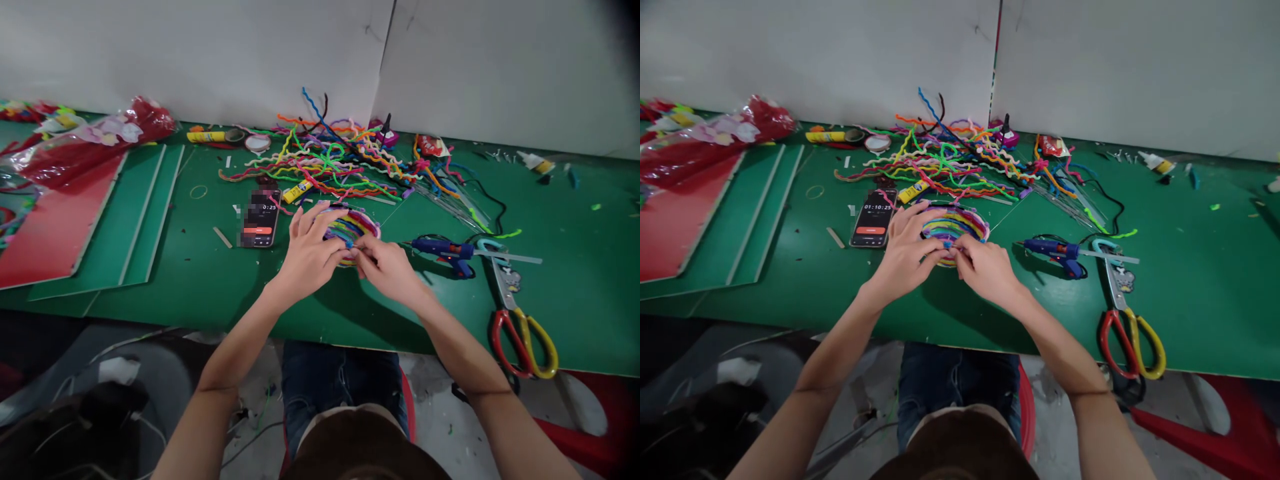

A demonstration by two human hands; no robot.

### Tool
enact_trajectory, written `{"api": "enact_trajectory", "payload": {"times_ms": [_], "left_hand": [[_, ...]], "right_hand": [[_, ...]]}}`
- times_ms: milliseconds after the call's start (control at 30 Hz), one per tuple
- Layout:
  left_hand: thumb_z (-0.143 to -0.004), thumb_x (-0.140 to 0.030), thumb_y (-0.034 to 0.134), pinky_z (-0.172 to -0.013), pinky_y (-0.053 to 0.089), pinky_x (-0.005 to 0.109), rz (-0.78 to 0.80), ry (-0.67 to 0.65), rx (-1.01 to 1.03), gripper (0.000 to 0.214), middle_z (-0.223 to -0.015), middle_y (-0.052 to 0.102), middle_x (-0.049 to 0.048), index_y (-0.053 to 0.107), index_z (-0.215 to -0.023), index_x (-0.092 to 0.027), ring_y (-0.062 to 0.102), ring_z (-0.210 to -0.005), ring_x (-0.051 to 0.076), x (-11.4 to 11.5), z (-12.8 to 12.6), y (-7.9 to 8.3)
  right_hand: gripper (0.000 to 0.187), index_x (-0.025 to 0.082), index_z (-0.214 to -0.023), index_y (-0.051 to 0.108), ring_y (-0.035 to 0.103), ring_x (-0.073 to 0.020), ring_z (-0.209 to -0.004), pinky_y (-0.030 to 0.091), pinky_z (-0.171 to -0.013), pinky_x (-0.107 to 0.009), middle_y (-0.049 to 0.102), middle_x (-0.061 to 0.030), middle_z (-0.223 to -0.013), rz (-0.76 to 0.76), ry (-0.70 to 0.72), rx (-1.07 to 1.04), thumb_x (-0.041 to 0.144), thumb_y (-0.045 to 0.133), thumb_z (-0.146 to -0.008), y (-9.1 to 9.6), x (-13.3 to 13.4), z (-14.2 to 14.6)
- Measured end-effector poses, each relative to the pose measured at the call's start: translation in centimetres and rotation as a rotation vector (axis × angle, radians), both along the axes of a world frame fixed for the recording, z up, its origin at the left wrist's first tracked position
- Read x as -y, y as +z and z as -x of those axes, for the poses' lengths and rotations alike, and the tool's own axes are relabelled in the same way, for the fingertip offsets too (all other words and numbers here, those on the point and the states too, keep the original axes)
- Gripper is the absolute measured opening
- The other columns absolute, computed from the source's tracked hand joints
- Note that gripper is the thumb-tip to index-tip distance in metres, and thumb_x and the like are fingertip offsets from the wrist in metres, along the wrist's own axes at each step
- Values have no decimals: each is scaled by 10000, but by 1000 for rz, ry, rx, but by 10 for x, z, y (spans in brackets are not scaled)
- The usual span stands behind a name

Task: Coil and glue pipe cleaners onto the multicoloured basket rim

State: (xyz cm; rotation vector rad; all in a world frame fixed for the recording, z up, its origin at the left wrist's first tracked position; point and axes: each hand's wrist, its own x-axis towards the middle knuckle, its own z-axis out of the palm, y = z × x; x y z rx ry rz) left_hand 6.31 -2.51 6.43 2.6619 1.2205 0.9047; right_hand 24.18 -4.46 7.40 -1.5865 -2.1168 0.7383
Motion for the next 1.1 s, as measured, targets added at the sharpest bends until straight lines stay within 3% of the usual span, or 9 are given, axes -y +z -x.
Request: {"api": "enact_trajectory", "payload": {"times_ms": [233,433,800,933,1100], "left_hand": [[-912,-263,530,-1127,288,548,30,4,83,253,-1305,562,45,641,-696,-190,367,-1360,282,-3,-3,-7],[-897,-279,556,-1135,283,558,75,11,63,211,-1332,549,40,658,-729,-202,365,-1367,282,-4,-2,-4],[-887,-333,582,-1145,251,586,35,48,28,137,-1410,488,32,698,-895,-261,347,-1383,290,-8,10,-2],[-847,-340,640,-1173,141,616,-21,90,52,88,-1398,499,9,699,-877,-282,342,-1380,300,-6,10,-3],[-870,-324,606,-1176,190,583,-23,48,27,116,-1378,520,15,693,-825,-261,363,-1370,289,-5,9,-1]], "right_hand": [[148,210,-885,566,550,-108,-520,323,-587,-246,659,45,-587,8,8,-20,258,431,-923,-1,-1,-1],[154,208,-845,551,542,-99,-519,312,-571,-238,649,49,-578,22,18,-51,274,439,-926,1,-3,-2],[192,207,-823,547,528,-96,-512,318,-570,-227,627,45,-559,19,8,-58,314,435,-936,2,-5,-12],[204,204,-789,544,532,-95,-512,318,-566,-224,625,41,-559,19,13,-62,300,435,-932,2,-5,-13],[179,209,-820,559,523,-95,-511,298,-560,-225,630,46,-565,23,16,-35,290,440,-927,3,-4,-12]]}}
